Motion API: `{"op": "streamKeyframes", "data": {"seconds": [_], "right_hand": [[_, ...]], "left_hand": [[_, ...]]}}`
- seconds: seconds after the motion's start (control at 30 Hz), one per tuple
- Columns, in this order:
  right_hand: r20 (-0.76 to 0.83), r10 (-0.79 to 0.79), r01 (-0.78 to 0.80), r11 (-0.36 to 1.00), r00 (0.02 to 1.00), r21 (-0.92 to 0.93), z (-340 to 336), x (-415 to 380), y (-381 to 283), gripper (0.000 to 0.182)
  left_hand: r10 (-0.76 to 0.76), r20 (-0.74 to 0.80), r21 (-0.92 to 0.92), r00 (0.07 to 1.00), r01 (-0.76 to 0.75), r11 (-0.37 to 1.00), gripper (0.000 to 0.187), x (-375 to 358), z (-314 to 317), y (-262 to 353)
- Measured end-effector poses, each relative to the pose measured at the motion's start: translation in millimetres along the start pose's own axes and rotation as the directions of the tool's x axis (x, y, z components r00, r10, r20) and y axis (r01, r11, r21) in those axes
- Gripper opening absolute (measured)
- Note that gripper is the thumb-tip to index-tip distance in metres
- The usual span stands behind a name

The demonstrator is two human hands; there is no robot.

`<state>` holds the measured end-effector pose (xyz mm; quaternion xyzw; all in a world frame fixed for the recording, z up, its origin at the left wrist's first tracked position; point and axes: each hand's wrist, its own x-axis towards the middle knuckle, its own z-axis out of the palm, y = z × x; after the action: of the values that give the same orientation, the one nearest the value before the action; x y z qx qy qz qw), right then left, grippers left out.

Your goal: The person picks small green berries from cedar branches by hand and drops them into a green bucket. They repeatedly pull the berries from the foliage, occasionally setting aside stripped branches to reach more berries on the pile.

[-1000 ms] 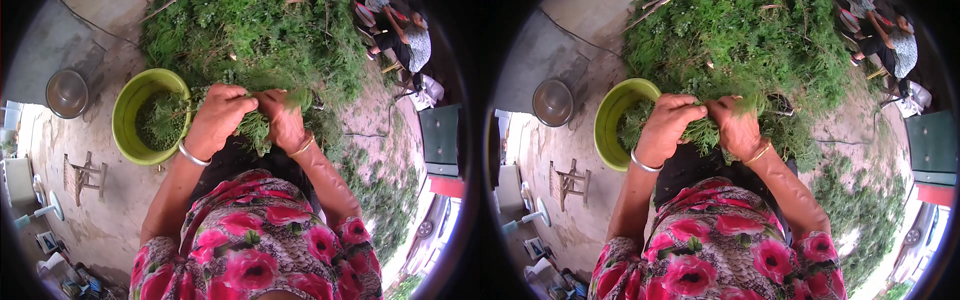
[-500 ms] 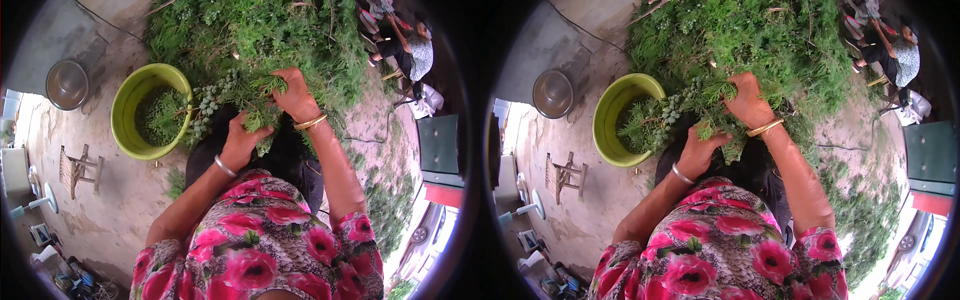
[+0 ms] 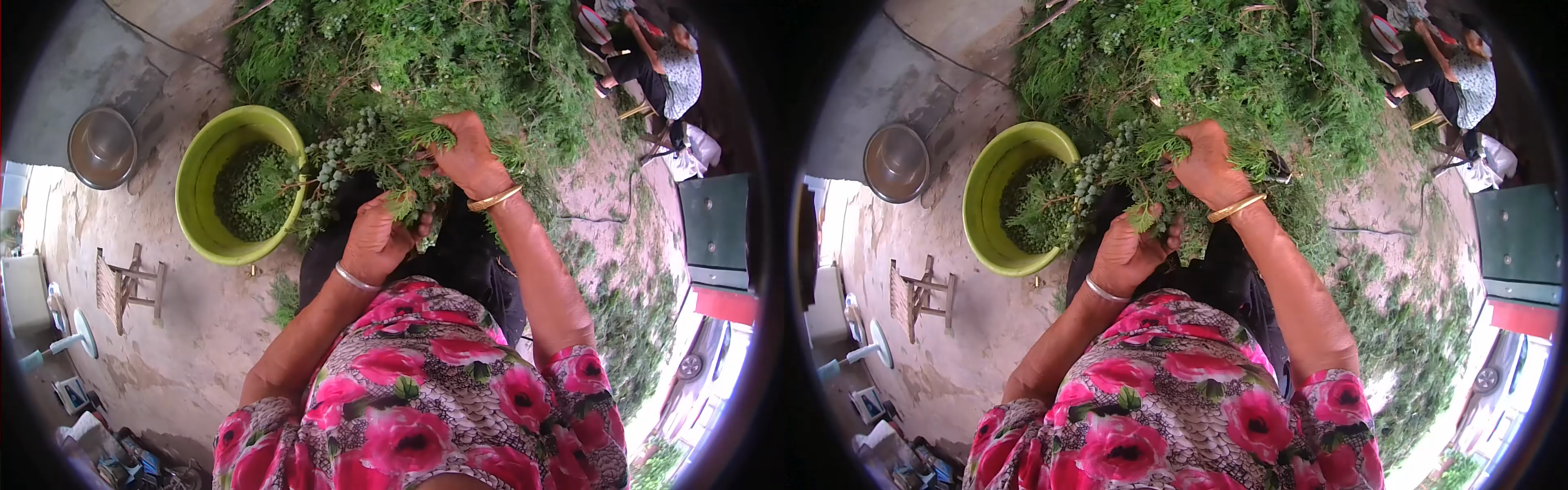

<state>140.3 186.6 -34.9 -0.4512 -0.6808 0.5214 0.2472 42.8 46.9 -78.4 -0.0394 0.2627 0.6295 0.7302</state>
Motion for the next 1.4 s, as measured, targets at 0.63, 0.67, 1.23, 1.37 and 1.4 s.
{"op": "streamKeyframes", "data": {"seconds": [0.63, 0.67, 1.23, 1.37, 1.4], "right_hand": [[0.041, 0.309, -0.310, 0.926, 0.950, 0.217, -15.5, -9.2, -37.0, 0.048], [0.033, 0.307, -0.306, 0.926, 0.951, 0.221, -15.8, -9.9, -35.9, 0.047], [0.141, -0.313, 0.338, 0.914, 0.939, -0.224, -14.3, -35.3, 7.2, 0.014], [0.030, -0.283, 0.278, 0.907, 0.959, -0.317, 2.9, -66.3, -3.4, 0.025], [0.040, -0.389, 0.370, 0.834, 0.920, -0.409, 8.9, -75.6, -11.7, 0.030]], "left_hand": [[0.404, -0.205, 0.558, 0.892, -0.233, 0.797, 0.025, -23.6, 13.0, 14.1], [0.434, -0.186, 0.550, 0.881, -0.273, 0.789, 0.023, -18.1, 14.4, 15.2], [0.172, -0.180, 0.642, 0.968, -0.017, 0.766, 0.017, -62.5, -10.4, 38.8], [0.140, -0.185, 0.615, 0.973, 0.003, 0.788, 0.015, -79.4, -9.5, 35.5], [0.130, -0.213, 0.593, 0.968, 0.022, 0.805, 0.014, -85.5, 2.6, 36.4]]}}
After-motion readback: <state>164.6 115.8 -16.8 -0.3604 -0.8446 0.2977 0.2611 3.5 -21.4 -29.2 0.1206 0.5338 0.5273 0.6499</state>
